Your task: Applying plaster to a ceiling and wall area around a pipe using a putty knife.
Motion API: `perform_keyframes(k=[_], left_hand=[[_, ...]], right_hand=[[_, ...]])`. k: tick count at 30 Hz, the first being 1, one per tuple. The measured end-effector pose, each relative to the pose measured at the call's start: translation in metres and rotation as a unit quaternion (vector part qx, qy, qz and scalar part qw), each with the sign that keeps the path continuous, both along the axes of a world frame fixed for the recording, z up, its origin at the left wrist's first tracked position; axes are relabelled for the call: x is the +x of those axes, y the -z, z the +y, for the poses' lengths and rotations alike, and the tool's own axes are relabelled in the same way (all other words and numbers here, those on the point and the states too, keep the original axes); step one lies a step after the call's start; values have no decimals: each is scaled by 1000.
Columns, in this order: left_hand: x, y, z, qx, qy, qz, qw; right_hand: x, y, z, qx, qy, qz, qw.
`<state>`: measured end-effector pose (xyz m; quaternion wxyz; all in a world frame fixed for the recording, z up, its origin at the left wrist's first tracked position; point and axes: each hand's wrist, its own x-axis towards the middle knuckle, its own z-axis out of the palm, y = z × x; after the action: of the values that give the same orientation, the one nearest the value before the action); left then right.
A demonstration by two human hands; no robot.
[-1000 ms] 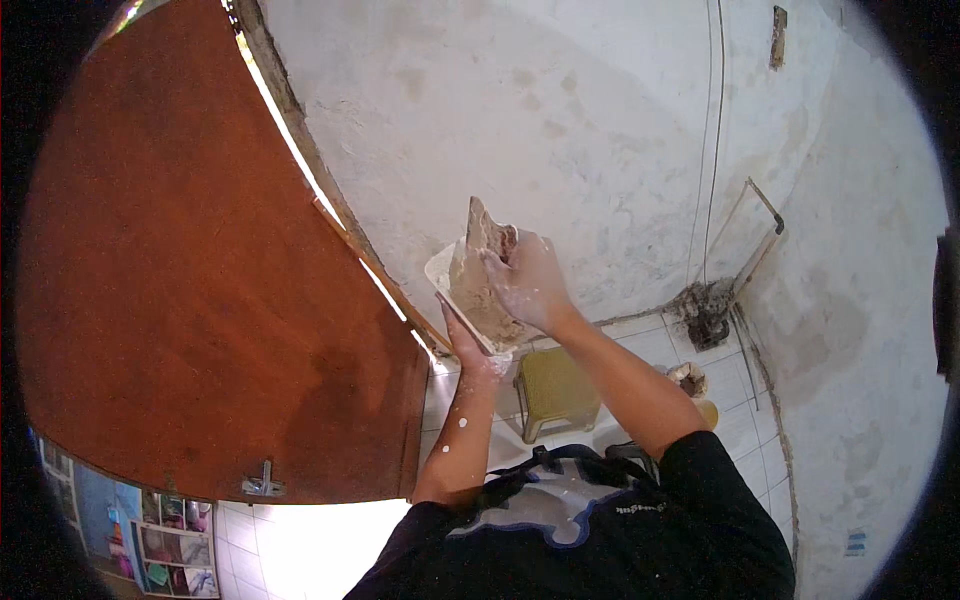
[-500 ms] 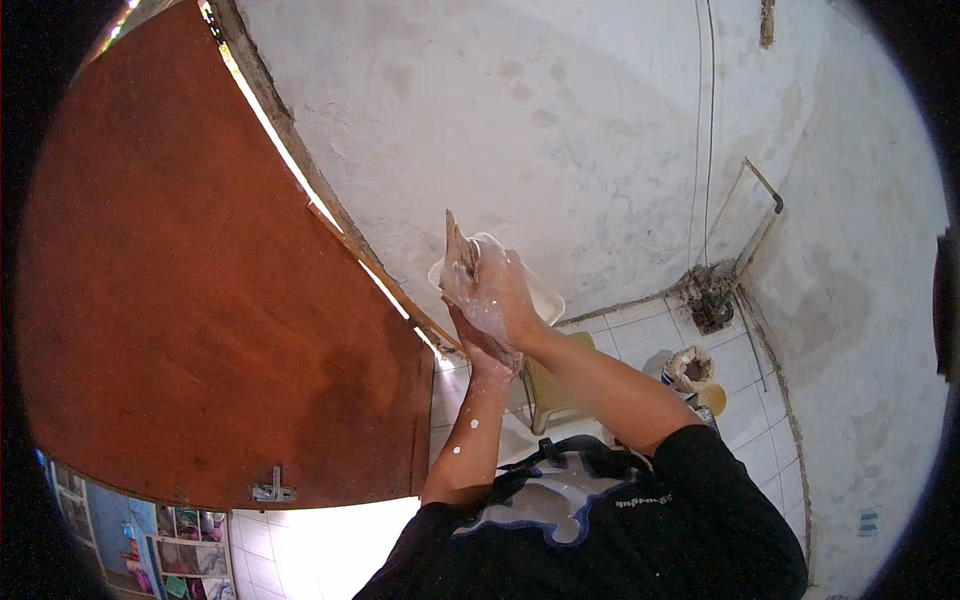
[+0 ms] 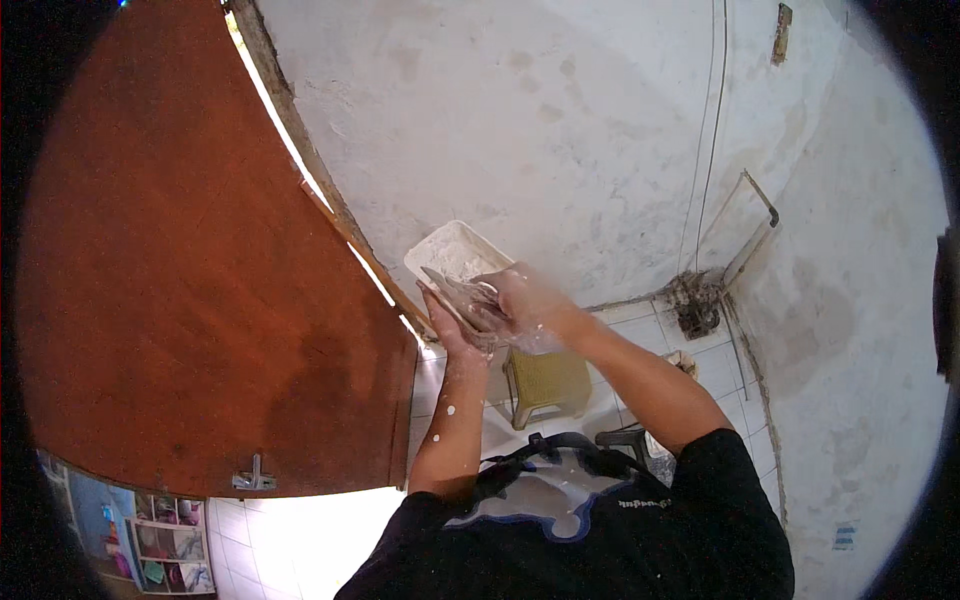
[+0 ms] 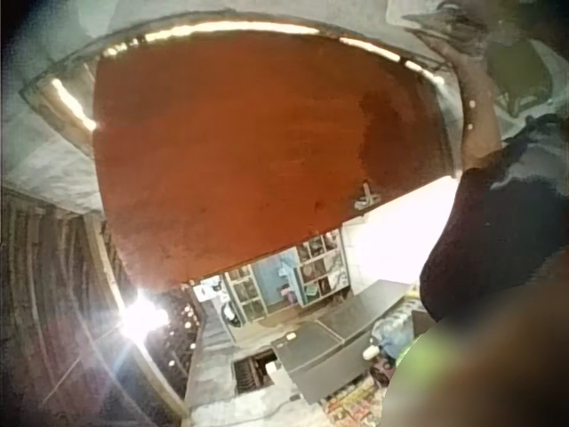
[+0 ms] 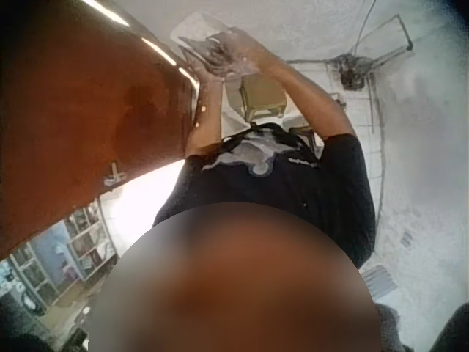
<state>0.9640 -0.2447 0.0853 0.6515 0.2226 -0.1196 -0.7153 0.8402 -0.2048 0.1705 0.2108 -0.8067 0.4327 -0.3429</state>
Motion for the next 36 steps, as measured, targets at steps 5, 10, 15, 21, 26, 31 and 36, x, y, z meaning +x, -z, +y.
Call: perform_keyframes(k=[5, 10, 15, 21, 26, 31, 36], left_hand=[[-7, -10, 9, -5, 12, -35, 999], [1, 10, 9, -133, 84, 53, 986], [1, 18, 10, -102, 86, 62, 989], [0, 4, 10, -113, 68, 52, 990], [17, 15, -6, -116, 0, 61, 991], [37, 24, -22, -105, -21, 42, 993], [42, 42, -27, -143, -37, 36, 988]], right_hand=[[-23, -3, -15, -18, -17, 42, 999], [-30, -37, -19, 8, 53, -26, 998], [-31, -37, -42, 14, 98, -19, 995], [-39, 20, -70, -204, 56, 28, 977], [-31, 28, -39, -163, 30, 23, 986], [-24, 16, -19, -36, 24, -16, 999], [-18, -3, -47, -36, 36, 24, 998]])
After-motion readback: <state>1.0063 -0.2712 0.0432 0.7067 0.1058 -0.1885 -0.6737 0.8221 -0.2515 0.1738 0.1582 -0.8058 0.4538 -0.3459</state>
